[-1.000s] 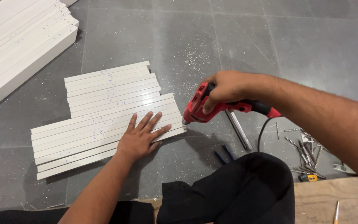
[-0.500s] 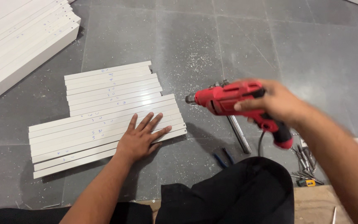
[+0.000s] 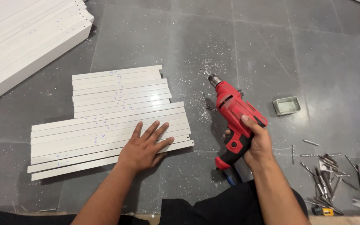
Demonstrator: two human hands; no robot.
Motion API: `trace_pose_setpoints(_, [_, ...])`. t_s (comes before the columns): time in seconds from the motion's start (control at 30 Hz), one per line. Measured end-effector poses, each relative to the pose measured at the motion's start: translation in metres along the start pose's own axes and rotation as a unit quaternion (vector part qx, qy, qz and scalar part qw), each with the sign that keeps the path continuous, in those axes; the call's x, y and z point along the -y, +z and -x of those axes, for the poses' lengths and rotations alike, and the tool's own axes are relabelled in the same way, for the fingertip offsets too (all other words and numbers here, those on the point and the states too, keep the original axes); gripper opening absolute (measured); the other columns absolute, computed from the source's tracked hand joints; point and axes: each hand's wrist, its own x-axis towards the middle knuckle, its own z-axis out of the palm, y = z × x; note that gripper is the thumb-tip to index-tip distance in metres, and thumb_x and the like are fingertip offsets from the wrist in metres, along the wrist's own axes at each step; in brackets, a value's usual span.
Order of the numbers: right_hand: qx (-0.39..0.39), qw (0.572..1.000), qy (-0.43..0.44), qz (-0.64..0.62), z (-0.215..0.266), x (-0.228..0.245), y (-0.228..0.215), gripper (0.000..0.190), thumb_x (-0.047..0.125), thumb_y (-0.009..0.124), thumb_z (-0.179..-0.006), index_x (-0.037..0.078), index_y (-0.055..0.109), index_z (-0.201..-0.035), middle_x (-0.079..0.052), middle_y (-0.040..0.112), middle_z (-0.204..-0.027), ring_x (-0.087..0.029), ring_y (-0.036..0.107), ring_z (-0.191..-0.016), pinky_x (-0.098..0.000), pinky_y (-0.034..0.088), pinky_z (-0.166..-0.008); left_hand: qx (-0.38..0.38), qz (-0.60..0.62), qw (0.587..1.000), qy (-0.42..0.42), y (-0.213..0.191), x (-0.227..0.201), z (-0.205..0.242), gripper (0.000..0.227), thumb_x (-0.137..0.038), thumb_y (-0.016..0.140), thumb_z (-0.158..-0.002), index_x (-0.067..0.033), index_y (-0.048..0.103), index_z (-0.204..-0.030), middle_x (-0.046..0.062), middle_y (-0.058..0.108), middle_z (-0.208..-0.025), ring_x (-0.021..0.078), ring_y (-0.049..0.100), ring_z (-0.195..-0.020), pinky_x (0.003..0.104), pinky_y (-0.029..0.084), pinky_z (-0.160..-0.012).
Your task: The person uses a red power drill to make holes in multiple white plastic strips laid out on the floor. They hold each strip steady with one hand while drilling with the other, then move the finished pieces aside.
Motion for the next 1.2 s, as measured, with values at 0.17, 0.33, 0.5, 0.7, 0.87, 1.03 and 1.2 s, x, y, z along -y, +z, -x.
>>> trace_pose_setpoints(0.17, [0.017,1.000,0.013,-0.013,-0.020,-0.004,-0.005,0.048,0.030,0.071,-0.086,0.001,0.062,-0.123,-0.014,0.067,-0.087,-0.025,0.071,-0.070,-0.0426,0.062,-0.068,-0.006,-0.005,1.000,0.000,0.007,0.002,0.001,0.058,-0.062,0.039,-0.096,-0.0486,0.029,-0.151,-0.005,0.013,-0.168,0.0214,0.012,-0.153,0.056,0.004,-0.123])
trace_pose_setpoints(0.33, [-0.004,1.000,0.000,0.020,-0.019,-0.007,-0.001,0.050,0.026,0.073,-0.083,0.001,0.062,-0.125,-0.014,0.069,-0.089,-0.026,0.071,-0.067,-0.0428,0.063,-0.067,-0.028,-0.006,1.000,0.007,0.008,0.000,-0.002,0.065,-0.064,0.038,-0.092,-0.0523,0.027,-0.155,-0.004,0.013,-0.172,0.0225,0.013,-0.155,0.055,0.004,-0.123])
trace_pose_setpoints(0.5, [0.022,0.998,-0.017,0.056,-0.011,-0.008,0.007,0.051,0.025,0.074,-0.082,0.002,0.062,-0.126,-0.014,0.068,-0.089,-0.025,0.070,-0.066,-0.0418,0.062,-0.063,0.037,-0.026,0.999,0.002,0.006,0.001,0.001,0.060,-0.064,0.031,-0.097,-0.0553,0.017,-0.155,-0.003,0.009,-0.168,0.0238,0.009,-0.154,0.056,0.002,-0.123])
trace_pose_setpoints(0.7, [0.030,0.999,-0.019,0.041,-0.008,-0.005,0.010,0.052,0.023,0.073,-0.081,0.003,0.060,-0.127,-0.012,0.069,-0.096,-0.024,0.070,-0.067,-0.0411,0.063,-0.064,0.047,-0.038,0.998,0.001,0.005,0.001,-0.001,0.065,-0.066,0.028,-0.096,-0.0581,0.011,-0.158,-0.004,0.006,-0.173,0.0236,0.006,-0.154,0.057,-0.001,-0.122])
trace_pose_setpoints(0.87, [0.058,0.994,-0.040,0.081,-0.004,0.000,0.008,0.063,0.023,0.074,-0.080,0.002,0.057,-0.137,-0.012,0.070,-0.102,-0.023,0.070,-0.070,-0.0394,0.062,-0.064,0.004,-0.029,0.999,0.012,0.000,-0.001,0.000,0.066,-0.066,0.028,-0.095,-0.0592,0.009,-0.158,-0.004,0.005,-0.173,0.0237,0.006,-0.153,0.057,0.000,-0.122])
trace_pose_setpoints(1.03, [0.039,0.986,-0.029,0.159,0.003,0.013,0.014,0.070,0.020,0.076,-0.076,0.003,0.058,-0.142,-0.013,0.070,-0.103,-0.024,0.072,-0.076,-0.0414,0.062,-0.063,0.051,-0.023,0.998,0.014,-0.011,0.001,0.000,0.061,-0.064,0.027,-0.097,-0.0575,0.005,-0.154,-0.005,0.000,-0.171,0.0236,0.001,-0.155,0.059,0.000,-0.122])
trace_pose_setpoints(1.2, [0.102,0.937,-0.055,0.329,0.025,0.069,0.025,0.074,0.016,0.079,-0.072,0.006,0.059,-0.143,-0.009,0.072,-0.116,-0.017,0.070,-0.099,-0.0322,0.057,-0.085,0.067,-0.011,0.998,0.016,-0.020,0.001,0.000,0.061,-0.064,0.025,-0.098,-0.0578,0.003,-0.155,-0.006,-0.002,-0.170,0.0237,-0.001,-0.155,0.059,0.000,-0.123])
